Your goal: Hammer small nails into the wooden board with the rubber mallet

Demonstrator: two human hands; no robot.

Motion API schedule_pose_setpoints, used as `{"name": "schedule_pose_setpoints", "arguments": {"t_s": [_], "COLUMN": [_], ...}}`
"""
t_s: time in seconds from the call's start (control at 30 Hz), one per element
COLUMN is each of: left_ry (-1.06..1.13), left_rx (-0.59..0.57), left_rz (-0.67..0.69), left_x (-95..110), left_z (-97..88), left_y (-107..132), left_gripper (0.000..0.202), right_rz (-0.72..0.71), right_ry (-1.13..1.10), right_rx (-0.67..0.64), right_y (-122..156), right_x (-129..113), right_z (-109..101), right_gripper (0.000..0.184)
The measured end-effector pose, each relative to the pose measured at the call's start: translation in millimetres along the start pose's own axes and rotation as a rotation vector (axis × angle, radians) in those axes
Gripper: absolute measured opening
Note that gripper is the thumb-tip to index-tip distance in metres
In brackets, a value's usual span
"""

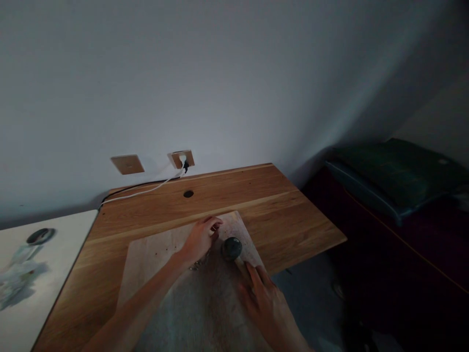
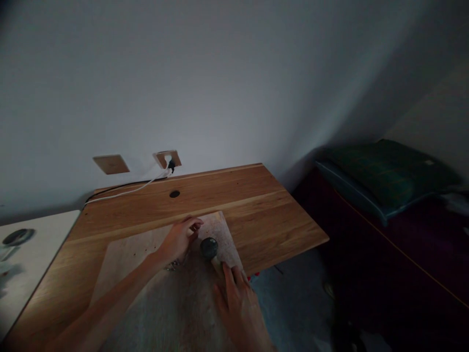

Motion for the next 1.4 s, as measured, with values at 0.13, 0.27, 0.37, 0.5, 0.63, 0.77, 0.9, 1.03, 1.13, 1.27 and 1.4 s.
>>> {"name": "schedule_pose_setpoints", "arguments": {"t_s": [0.13,0.27,0.37,0.5,0.63,0.77,0.9,1.03,1.13,1.27,1.4], "left_ry": [0.101,0.171,0.180,0.183,0.180,0.208,0.231,0.229,0.222,0.206,0.141], "left_rx": [0.026,0.002,0.005,0.028,0.031,0.024,0.005,-0.019,-0.025,-0.022,-0.039], "left_rz": [0.068,0.039,0.008,0.024,0.044,0.067,0.092,0.111,0.126,0.133,0.176], "left_x": [-14.0,-27.8,-29.8,-27.4,-28.6,-26.8,-22.1,-21.9,-24.0,-25.5,-22.9], "left_z": [17.9,25.9,24.9,23.6,24.5,22.7,19.3,18.1,18.8,20.1,20.2], "left_y": [-8.5,-10.0,-9.9,-8.1,-5.7,-5.2,-5.1,-3.8,-3.1,-2.4,-1.4], "left_gripper": [0.033,0.025,0.022,0.023,0.026,0.027,0.024,0.025,0.028,0.028,0.031], "right_rz": [-0.028,-0.017,0.000,-0.001,-0.007,0.005,-0.002,-0.010,-0.020,-0.013,-0.022], "right_ry": [0.043,0.048,0.040,0.024,0.027,0.027,0.033,0.020,-0.002,0.012,0.062], "right_rx": [0.053,0.037,0.028,0.026,0.051,0.041,0.044,0.067,0.073,0.091,0.088], "right_y": [0.3,-3.2,-2.9,-1.0,-1.5,-2.9,-2.3,-2.9,-4.6,-5.2,-4.1], "right_x": [-1.0,-3.5,-3.6,-2.4,-2.7,-2.5,-0.6,-1.0,-3.1,-3.8,-2.4], "right_z": [0.7,-1.7,-1.9,0.9,0.9,0.1,2.5,2.0,-0.7,-1.2,2.3], "right_gripper": [0.035,0.033,0.034,0.033,0.033,0.032,0.033,0.033,0.032,0.031,0.034]}}
Point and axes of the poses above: each hand's wrist, its own y-axis away from the middle knuckle, its own z-axis out of the palm, x = y × z, the point moved 2 cm from there along -y, towards the middle knuckle, and after that the axes turned 1 degree about y, right-handed, at the moved point
